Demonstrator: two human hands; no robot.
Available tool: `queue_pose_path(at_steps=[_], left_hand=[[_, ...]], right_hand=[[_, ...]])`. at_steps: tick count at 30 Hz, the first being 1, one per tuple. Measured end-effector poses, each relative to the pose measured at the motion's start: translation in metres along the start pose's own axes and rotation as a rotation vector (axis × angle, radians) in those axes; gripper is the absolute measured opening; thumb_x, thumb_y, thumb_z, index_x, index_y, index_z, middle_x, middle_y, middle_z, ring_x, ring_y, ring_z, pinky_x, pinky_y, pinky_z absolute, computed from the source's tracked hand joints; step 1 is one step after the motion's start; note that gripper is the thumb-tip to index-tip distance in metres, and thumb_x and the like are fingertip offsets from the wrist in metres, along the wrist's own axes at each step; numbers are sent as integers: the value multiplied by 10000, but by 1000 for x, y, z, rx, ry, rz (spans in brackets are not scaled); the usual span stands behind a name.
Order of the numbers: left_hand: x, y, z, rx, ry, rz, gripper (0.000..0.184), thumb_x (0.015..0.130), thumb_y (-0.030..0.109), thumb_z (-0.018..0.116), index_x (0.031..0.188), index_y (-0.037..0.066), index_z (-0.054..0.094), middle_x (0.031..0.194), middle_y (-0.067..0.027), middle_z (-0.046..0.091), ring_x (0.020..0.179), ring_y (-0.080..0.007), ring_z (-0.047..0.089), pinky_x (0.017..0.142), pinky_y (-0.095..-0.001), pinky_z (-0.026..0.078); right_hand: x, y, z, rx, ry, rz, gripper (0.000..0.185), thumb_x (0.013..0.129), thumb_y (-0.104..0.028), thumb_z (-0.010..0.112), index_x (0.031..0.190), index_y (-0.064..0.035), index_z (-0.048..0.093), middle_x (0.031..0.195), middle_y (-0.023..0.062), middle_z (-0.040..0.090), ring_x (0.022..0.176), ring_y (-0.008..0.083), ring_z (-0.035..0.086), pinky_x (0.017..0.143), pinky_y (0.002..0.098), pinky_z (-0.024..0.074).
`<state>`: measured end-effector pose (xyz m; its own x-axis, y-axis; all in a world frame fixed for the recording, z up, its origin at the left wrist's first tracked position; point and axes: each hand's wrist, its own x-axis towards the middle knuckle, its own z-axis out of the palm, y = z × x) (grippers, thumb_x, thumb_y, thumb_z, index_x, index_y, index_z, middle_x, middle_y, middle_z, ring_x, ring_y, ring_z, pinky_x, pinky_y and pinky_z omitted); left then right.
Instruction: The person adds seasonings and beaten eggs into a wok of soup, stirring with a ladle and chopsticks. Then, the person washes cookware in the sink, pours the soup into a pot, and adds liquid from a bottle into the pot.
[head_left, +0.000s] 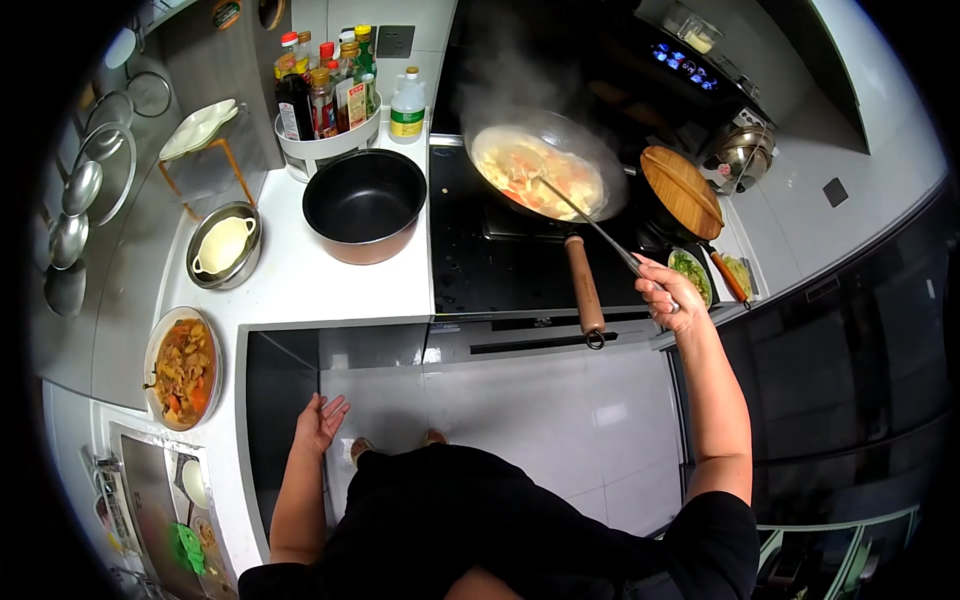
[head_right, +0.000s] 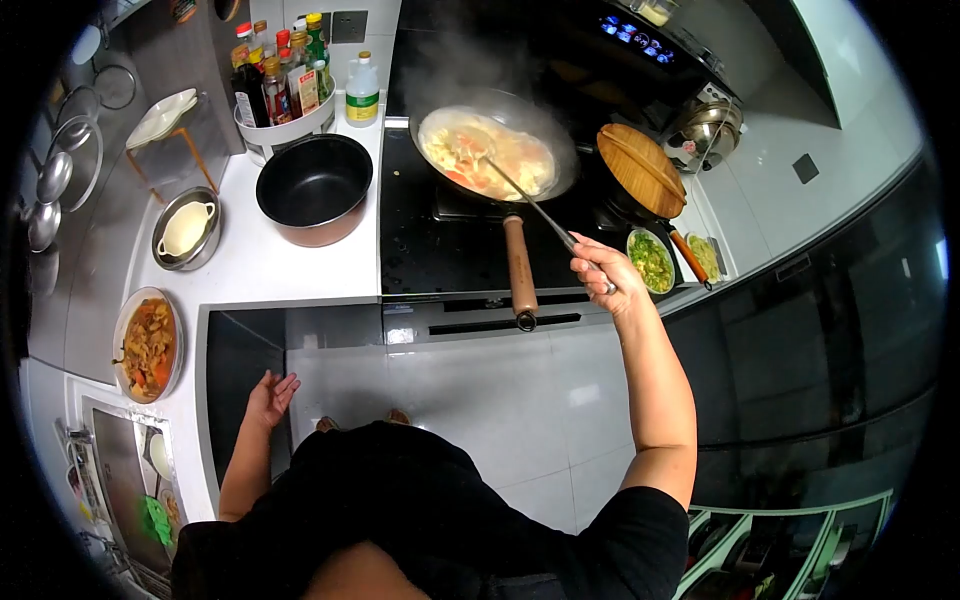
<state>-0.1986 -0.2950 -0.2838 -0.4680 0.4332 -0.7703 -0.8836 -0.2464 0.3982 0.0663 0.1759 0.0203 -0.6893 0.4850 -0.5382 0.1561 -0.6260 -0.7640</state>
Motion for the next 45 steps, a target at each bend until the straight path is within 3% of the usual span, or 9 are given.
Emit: queue_pose_path(at_steps=[12, 14, 15, 19, 26, 36, 40, 44, 45], left_hand=[[-2, -7, 8, 40, -1, 7, 360, 892, 314, 408, 1077, 11, 347, 1112, -224, 507, 946, -340, 560, 677, -295, 534], [3, -11, 7, 35, -15, 4, 358, 890, 314, 414, 1072, 13, 347, 1111, -227, 505, 950, -341, 558, 674, -294, 534], [5, -12, 7, 32, -26, 3, 357, 888, 313, 419, 1068, 14, 347, 1110, -231, 502, 953, -343, 555, 672, -293, 535], [7, -18, 12, 43, -27, -3, 345, 885, 312, 428, 1047, 16, 353, 1100, -236, 504, 947, -341, 558, 674, -293, 535], [14, -22, 21, 45, -49, -37, 340, 891, 305, 419, 1075, 32, 335, 1101, -228, 507, 937, -352, 562, 656, -287, 534], [22, -23, 36, 128, -129, -50, 327, 891, 325, 417, 1074, 59, 367, 1103, -194, 523, 919, -324, 575, 659, -274, 516], [4, -19, 55, 158, -134, -11, 326, 895, 340, 402, 1079, 71, 379, 1108, -176, 528, 916, -314, 577, 672, -278, 507], [-9, -15, 64, 225, -180, -7, 325, 899, 342, 392, 1089, 79, 380, 1123, -163, 523, 929, -297, 576, 679, -273, 500], [-11, -13, 65, 244, -188, 4, 324, 900, 338, 390, 1097, 81, 378, 1126, -160, 521, 933, -292, 575, 676, -270, 498]], right_hand=[[-16, -12, 15, -664, 333, -373, 460, 775, -69, 552, 1221, -63, 439, 560, -4, 465, 359, 50, 351, 324, 198, 256], [-15, -12, 3, -1096, 450, -507, 452, 751, -77, 574, 1192, -64, 478, 612, 49, 549, 424, 98, 458, 405, 256, 367], [-10, -8, -9, -1397, 512, -762, 435, 721, -55, 577, 1151, -65, 510, 714, 138, 606, 573, 222, 578, 567, 339, 447], [-21, -2, -14, -1666, 561, -1072, 455, 712, -17, 556, 1157, -88, 488, 796, 231, 572, 747, 391, 544, 661, 424, 439], [-24, 21, -29, -1910, 608, -838, 489, 750, -47, 546, 1218, -134, 433, 700, 232, 541, 645, 387, 546, 603, 456, 440], [-38, 31, -34, -2028, 701, -856, 528, 781, -69, 519, 1278, -146, 355, 687, 204, 547, 599, 376, 549, 549, 437, 458], [-33, 48, -33, -1823, 737, -1023, 499, 785, -47, 513, 1261, -131, 387, 740, 220, 549, 620, 377, 543, 556, 391, 460], [-36, 50, -15, -923, 394, -562, 450, 843, -86, 494, 1276, -70, 376, 630, -41, 433, 462, 71, 367, 449, 196, 324], [-45, 50, -6, -775, 389, -451, 452, 847, -90, 485, 1283, -80, 367, 614, -41, 420, 441, 50, 331, 418, 178, 284]])
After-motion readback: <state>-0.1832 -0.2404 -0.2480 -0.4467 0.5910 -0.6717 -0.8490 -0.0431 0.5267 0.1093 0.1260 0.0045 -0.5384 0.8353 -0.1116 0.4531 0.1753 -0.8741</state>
